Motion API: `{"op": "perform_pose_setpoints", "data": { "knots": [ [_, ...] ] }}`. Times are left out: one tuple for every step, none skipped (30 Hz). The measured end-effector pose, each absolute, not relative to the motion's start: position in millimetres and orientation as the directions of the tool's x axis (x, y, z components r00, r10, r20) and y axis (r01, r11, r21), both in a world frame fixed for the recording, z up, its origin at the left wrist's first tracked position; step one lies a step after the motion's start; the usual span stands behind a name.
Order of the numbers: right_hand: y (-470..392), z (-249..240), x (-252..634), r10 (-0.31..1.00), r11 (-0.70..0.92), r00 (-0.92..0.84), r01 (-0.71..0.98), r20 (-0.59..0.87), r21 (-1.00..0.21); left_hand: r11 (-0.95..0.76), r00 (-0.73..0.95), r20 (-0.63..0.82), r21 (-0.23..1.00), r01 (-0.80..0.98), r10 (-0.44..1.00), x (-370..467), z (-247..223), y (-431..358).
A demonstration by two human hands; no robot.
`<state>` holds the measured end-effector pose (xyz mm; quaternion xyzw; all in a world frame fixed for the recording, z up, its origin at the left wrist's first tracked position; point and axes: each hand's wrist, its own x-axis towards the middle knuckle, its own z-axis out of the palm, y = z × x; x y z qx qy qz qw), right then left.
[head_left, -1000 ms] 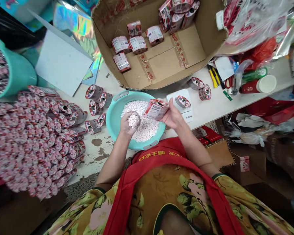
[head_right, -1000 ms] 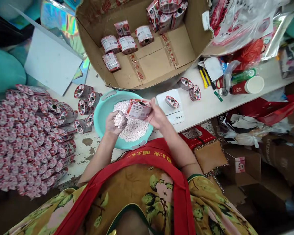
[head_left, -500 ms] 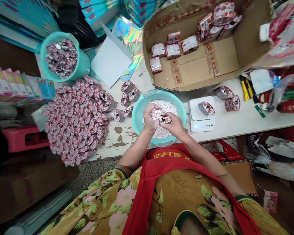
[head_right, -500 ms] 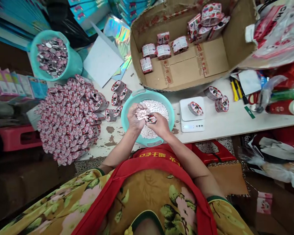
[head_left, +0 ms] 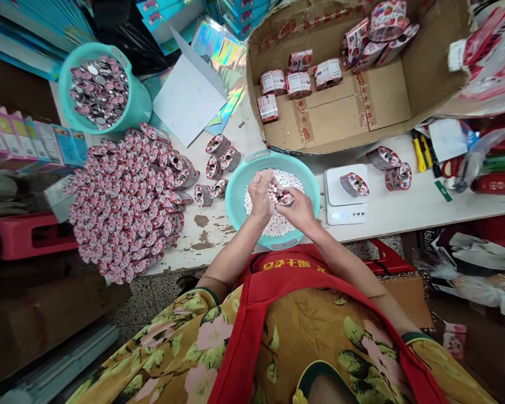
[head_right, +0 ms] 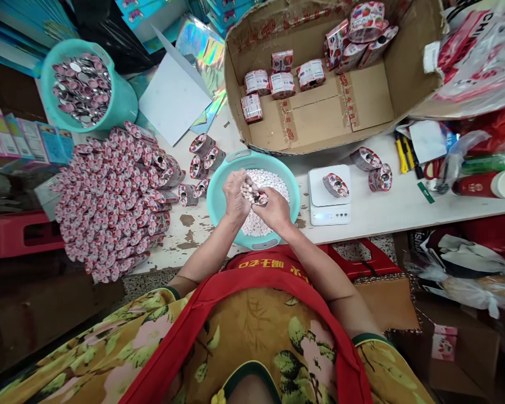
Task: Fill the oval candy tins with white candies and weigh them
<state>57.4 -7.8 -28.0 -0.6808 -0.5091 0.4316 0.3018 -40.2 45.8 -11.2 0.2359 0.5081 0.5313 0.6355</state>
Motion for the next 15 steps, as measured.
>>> {"op": "perform_pose_setpoints", "data": {
  "knots": [
    [-8, -28, 57, 0.953, -0.300, 0.112, 0.432, -0.280, -0.850, 0.328, -0.082, -0.400, 0.839, -0.433, 0.913, -40, -12, 46],
    [-8, -28, 57, 0.953, -0.301, 0.114, 0.431, -0.280, -0.850, 0.334, -0.077, -0.404, 0.838, -0.432, 0.912, -40, -12, 46],
    [-8, -27, 57, 0.953, -0.302, 0.116, 0.431, -0.280, -0.850, 0.339, -0.071, -0.406, 0.837, -0.429, 0.911, -39, -13, 47],
    [-8, -27, 57, 0.952, -0.304, 0.116, 0.433, -0.282, -0.849, 0.343, -0.067, -0.407, 0.838, -0.425, 0.911, -39, -13, 47],
    [-9, -26, 57, 0.952, -0.307, 0.117, 0.433, -0.285, -0.847, 0.345, -0.069, -0.408, 0.840, -0.420, 0.910, -39, -13, 47],
    [-9, -25, 58, 0.950, -0.311, 0.117, 0.433, -0.289, -0.846, 0.344, -0.076, -0.409, 0.843, -0.413, 0.910, -38, -13, 48],
    [-9, -23, 58, 0.948, -0.318, 0.121, 0.432, -0.295, -0.844, 0.345, -0.082, -0.410, 0.846, -0.407, 0.908, -37, -13, 48],
    [-9, -23, 59, 0.945, -0.328, 0.131, 0.427, -0.301, -0.843, 0.348, -0.086, -0.413, 0.846, -0.403, 0.906, -36, -12, 49],
    [-10, -22, 60, 0.943, -0.334, 0.141, 0.417, -0.303, -0.845, 0.351, -0.091, -0.419, 0.845, -0.403, 0.904, -35, -11, 49],
    [-10, -21, 61, 0.942, -0.334, 0.150, 0.404, -0.299, -0.851, 0.358, -0.090, -0.427, 0.841, -0.406, 0.900, -33, -10, 49],
    [-11, -21, 62, 0.943, -0.331, 0.158, 0.389, -0.292, -0.860, 0.367, -0.085, -0.435, 0.836, -0.408, 0.897, -32, -9, 49],
    [-11, -20, 63, 0.944, -0.328, 0.164, 0.374, -0.286, -0.868, 0.376, -0.077, -0.442, 0.832, -0.407, 0.894, -31, -7, 49],
    [-11, -20, 64, 0.945, -0.324, 0.168, 0.357, -0.281, -0.876, 0.381, -0.079, -0.447, 0.831, -0.405, 0.891, -30, -5, 49],
    [-11, -20, 64, 0.946, -0.319, 0.170, 0.342, -0.276, -0.884, 0.380, -0.087, -0.448, 0.833, -0.402, 0.890, -29, -3, 49],
    [-12, -19, 64, 0.947, -0.314, 0.172, 0.332, -0.271, -0.890, 0.375, -0.096, -0.444, 0.837, -0.398, 0.891, -29, -2, 48]
  ]
}}
